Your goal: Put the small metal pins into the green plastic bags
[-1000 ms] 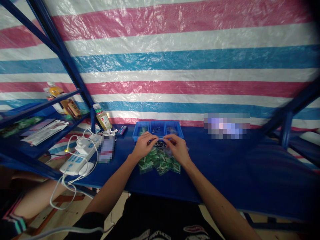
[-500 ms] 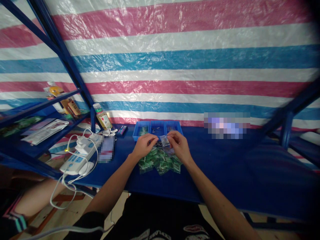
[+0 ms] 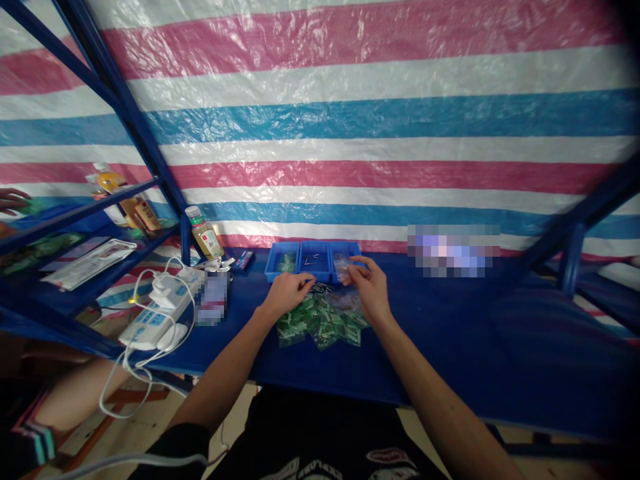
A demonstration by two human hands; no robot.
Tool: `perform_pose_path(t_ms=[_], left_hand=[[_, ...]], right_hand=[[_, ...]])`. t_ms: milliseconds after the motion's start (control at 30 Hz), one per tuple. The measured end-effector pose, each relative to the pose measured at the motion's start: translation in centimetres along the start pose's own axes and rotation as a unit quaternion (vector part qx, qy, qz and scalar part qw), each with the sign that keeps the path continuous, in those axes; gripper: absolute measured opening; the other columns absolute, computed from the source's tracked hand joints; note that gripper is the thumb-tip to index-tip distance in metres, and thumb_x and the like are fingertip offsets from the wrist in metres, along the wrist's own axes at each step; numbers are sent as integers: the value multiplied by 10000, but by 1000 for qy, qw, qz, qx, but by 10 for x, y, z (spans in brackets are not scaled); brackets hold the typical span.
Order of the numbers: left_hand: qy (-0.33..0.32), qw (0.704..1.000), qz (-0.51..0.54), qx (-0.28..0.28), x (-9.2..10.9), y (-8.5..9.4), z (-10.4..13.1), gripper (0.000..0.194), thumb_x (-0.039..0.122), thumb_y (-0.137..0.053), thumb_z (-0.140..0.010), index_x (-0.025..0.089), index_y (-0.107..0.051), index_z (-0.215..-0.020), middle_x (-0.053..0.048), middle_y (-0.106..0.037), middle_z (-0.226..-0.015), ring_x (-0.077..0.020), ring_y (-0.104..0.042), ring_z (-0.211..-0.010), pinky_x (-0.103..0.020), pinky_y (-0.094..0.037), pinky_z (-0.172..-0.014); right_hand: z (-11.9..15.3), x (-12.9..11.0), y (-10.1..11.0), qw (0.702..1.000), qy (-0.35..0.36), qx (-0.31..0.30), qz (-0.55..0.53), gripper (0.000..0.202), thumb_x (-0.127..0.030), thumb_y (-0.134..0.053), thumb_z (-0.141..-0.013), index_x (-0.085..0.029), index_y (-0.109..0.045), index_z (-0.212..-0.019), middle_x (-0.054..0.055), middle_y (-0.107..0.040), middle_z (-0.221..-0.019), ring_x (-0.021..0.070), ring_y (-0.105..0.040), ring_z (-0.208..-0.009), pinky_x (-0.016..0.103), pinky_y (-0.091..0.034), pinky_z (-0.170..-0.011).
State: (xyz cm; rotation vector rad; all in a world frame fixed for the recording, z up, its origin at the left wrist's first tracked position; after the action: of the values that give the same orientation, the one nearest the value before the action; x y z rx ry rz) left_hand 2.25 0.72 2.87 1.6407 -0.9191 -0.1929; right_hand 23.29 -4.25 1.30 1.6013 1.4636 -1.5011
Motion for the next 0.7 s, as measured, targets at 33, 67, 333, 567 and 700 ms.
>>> perform_pose_path(t_ms=[33,67,333,567,700], left_hand=[[6,1000,-6,0,0,1,0,278,377,-539,-1000,269,-766,-1120,-9,-762,-807,-177,-675,-728,-256,-443,-689],[13,1000,-14,0,-1,1,0,279,378,-543,-998,270,-766,-1125,-13,-759,-798,-182,-675,-731,-257,-446,-691],[44,994,-94,-37,-6,0,0,271,352,-555,-981,305,-767,-1144,-45,-783,-957,-241,-711,-880,-305,-502,-802],[49,988,-124,-79,-9,-5,1,301,397,-534,-989,325,-745,-1191,-58,-777,-1058,-258,-709,-981,-333,-520,-870],[51,987,-130,-84,-9,-7,1,310,416,-522,-993,339,-731,-1208,-47,-773,-1075,-255,-706,-996,-335,-523,-876]], right_hand=[[1,-2,-2,1000,-1,-8,-1,350,-354,-698,-813,-235,-560,-1112,-16,-699,-732,155,-641,-534,258,-503,-511],[3,-4,-4,1000,-4,-15,-6,344,-342,-691,-809,-249,-537,-1102,-42,-677,-697,135,-600,-476,230,-448,-447],[4,-6,-6,991,-83,-91,43,118,-255,-587,-734,-174,-650,-677,-33,-556,-492,88,-452,-379,206,-240,-368],[-4,-2,7,994,-82,48,-55,397,-269,-711,-691,-185,-733,-1079,95,-739,-1156,232,-743,-885,293,-552,-692],[-3,4,3,992,-114,12,-54,368,-287,-726,-700,-182,-705,-1052,115,-722,-1194,246,-748,-917,329,-571,-767]])
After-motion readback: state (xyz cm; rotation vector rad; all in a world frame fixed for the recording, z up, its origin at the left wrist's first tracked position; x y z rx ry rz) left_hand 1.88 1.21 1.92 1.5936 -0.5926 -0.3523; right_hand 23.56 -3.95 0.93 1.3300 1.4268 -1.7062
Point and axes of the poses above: each hand's wrist, its own z-axis away from the middle knuckle, its own y-axis out of the back of the hand, x = y × z, the point moved 3 cm from there along -z, towards the middle knuckle
